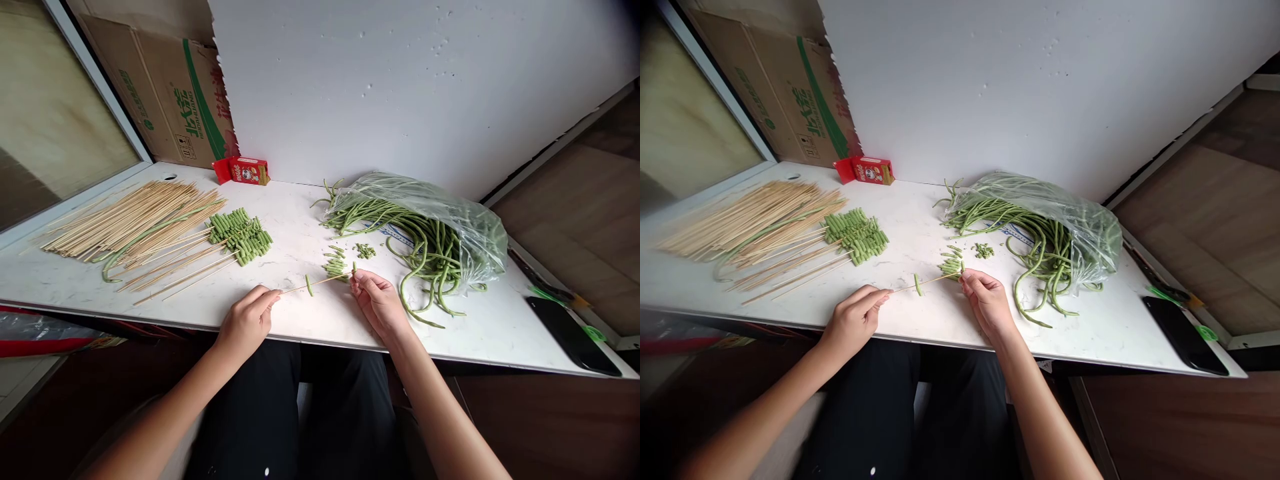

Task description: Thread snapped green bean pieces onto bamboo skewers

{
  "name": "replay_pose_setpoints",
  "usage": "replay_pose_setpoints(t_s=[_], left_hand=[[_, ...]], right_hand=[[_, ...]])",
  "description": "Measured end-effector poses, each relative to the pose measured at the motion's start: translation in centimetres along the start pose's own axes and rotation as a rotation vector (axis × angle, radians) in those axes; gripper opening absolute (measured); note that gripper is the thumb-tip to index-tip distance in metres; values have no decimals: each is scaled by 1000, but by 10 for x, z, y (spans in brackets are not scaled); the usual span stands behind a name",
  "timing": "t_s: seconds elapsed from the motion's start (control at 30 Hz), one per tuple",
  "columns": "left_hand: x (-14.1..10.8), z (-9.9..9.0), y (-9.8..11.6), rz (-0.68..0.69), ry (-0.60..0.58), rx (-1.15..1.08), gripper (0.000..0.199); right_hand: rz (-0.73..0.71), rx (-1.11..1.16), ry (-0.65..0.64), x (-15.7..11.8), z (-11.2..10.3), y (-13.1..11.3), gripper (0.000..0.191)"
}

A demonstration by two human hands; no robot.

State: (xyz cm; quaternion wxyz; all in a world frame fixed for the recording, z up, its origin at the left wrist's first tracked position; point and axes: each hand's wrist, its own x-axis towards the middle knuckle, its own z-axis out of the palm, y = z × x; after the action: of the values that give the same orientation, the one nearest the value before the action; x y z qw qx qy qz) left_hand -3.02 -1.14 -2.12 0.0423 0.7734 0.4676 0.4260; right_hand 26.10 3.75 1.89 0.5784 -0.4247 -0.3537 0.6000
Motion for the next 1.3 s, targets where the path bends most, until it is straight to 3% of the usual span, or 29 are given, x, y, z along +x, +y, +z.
replay_pose_setpoints(t_s=[0.77, 1.07, 1.3], left_hand=[[0, -1, 2, -9, 5, -3, 37], [0, 0, 4, 33, 15, 44, 43], [-1, -1, 4, 35, 1, 60, 44]], right_hand=[[-94, -77, -50, -4, 3, 1, 18], [-161, -175, 9, -4, -2, 7, 21], [-216, -228, -19, -6, -4, 8, 17]])
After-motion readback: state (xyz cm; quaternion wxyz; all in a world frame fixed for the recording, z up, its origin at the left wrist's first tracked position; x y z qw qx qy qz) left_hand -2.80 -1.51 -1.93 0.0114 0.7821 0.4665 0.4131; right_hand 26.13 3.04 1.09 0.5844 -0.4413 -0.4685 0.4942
